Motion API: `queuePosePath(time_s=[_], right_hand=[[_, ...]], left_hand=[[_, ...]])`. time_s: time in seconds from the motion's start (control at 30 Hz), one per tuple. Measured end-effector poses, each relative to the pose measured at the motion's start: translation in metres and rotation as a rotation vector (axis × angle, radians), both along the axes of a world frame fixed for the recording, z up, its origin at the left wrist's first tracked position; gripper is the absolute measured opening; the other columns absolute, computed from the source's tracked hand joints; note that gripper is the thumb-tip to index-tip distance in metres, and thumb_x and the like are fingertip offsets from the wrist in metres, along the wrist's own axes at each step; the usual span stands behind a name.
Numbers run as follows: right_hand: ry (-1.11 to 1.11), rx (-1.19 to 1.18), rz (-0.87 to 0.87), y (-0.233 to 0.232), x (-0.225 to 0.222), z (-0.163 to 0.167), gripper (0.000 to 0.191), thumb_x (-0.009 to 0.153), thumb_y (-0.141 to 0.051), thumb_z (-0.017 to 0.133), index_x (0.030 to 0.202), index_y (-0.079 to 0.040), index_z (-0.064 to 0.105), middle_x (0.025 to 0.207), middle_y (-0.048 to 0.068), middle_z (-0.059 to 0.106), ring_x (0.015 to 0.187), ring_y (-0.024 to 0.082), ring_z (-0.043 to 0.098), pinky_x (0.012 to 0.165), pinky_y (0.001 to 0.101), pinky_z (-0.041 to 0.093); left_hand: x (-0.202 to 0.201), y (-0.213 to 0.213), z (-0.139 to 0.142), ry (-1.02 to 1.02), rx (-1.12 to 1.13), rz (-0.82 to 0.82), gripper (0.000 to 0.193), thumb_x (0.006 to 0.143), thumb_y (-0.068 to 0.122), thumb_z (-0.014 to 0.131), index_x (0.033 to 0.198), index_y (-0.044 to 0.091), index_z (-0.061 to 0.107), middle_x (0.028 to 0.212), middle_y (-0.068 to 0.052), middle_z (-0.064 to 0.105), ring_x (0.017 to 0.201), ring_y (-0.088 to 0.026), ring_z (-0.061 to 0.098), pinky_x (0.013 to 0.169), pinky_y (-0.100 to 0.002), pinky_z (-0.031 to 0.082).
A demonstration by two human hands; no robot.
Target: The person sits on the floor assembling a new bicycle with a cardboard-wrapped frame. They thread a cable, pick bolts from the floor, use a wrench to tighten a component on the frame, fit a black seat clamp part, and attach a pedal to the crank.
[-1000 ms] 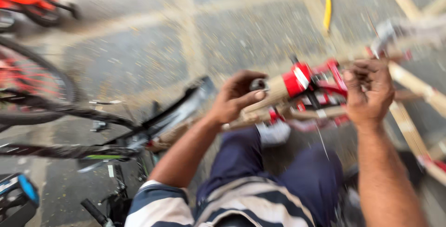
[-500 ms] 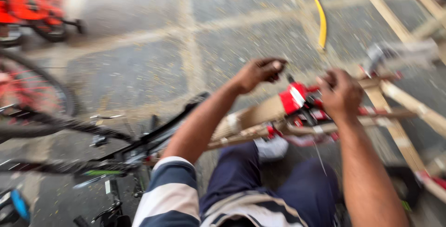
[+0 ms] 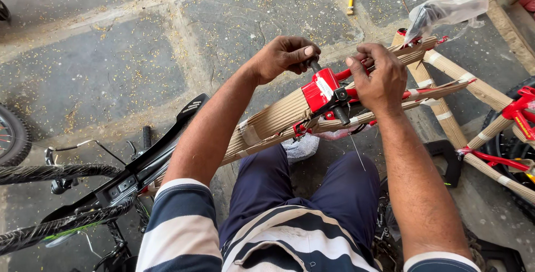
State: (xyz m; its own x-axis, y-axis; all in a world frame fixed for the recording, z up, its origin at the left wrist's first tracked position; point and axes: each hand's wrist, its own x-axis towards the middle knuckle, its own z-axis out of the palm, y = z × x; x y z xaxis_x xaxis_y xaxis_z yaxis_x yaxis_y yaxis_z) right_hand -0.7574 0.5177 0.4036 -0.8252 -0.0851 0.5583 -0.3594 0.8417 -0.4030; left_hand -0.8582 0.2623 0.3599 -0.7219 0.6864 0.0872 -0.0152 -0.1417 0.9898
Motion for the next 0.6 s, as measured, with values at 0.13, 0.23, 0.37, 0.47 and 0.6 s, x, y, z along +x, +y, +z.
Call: queuePosePath(time_s=[0.13,0.23,0.37,0.47,0.6], right_hand=[[-0.004,-0.021,-0.001,0.004,-0.003,-0.007,0.027,0.099,-0.025,0.079,0.115,-0.007,0.068,0.095,0.004,0.073,0.085,0.021,0.071,0.079,0.0383,0.054],[-0.029,-0.067,-0.009,0.004,-0.005,-0.009,0.028,0.098,-0.026,0.08,0.114,-0.006,0.069,0.094,0.006,0.073,0.087,0.022,0.072,0.079,0.0379,0.055],[0.003,-0.022,-0.001,0.002,-0.005,-0.006,0.027,0.101,-0.028,0.08,0.113,-0.005,0.072,0.1,0.009,0.074,0.091,0.025,0.072,0.083,0.0402,0.054],[0.015,0.016,-0.012,0.001,-0.006,-0.004,0.027,0.102,-0.029,0.08,0.112,-0.004,0.072,0.101,0.01,0.074,0.091,0.026,0.072,0.084,0.0411,0.054],[-0.03,0.011,-0.032,0.002,-0.007,-0.003,0.027,0.102,-0.03,0.079,0.111,-0.005,0.072,0.102,0.009,0.075,0.089,0.025,0.072,0.083,0.0404,0.054]], left_hand=[[-0.004,0.0,0.004,-0.006,-0.05,-0.026,0.048,0.095,0.046,0.07,0.12,0.005,0.072,0.097,0.0,0.073,0.085,-0.01,0.068,0.078,-0.03,0.06],[-0.009,-0.001,0.012,0.019,-0.106,-0.067,0.051,0.092,0.047,0.073,0.119,0.004,0.072,0.097,-0.001,0.073,0.083,-0.011,0.069,0.076,-0.031,0.061],[-0.016,0.001,0.026,0.009,-0.138,-0.135,0.053,0.09,0.049,0.075,0.116,0.003,0.073,0.091,-0.003,0.072,0.077,-0.012,0.068,0.072,-0.031,0.062],[-0.018,0.01,0.035,0.053,-0.261,-0.254,0.048,0.089,0.051,0.074,0.108,0.006,0.075,0.082,0.001,0.069,0.072,-0.009,0.066,0.066,-0.028,0.059],[-0.015,0.02,0.039,0.066,-0.299,-0.236,0.048,0.09,0.054,0.072,0.092,0.007,0.074,0.07,0.004,0.064,0.061,-0.008,0.062,0.054,-0.027,0.051]])
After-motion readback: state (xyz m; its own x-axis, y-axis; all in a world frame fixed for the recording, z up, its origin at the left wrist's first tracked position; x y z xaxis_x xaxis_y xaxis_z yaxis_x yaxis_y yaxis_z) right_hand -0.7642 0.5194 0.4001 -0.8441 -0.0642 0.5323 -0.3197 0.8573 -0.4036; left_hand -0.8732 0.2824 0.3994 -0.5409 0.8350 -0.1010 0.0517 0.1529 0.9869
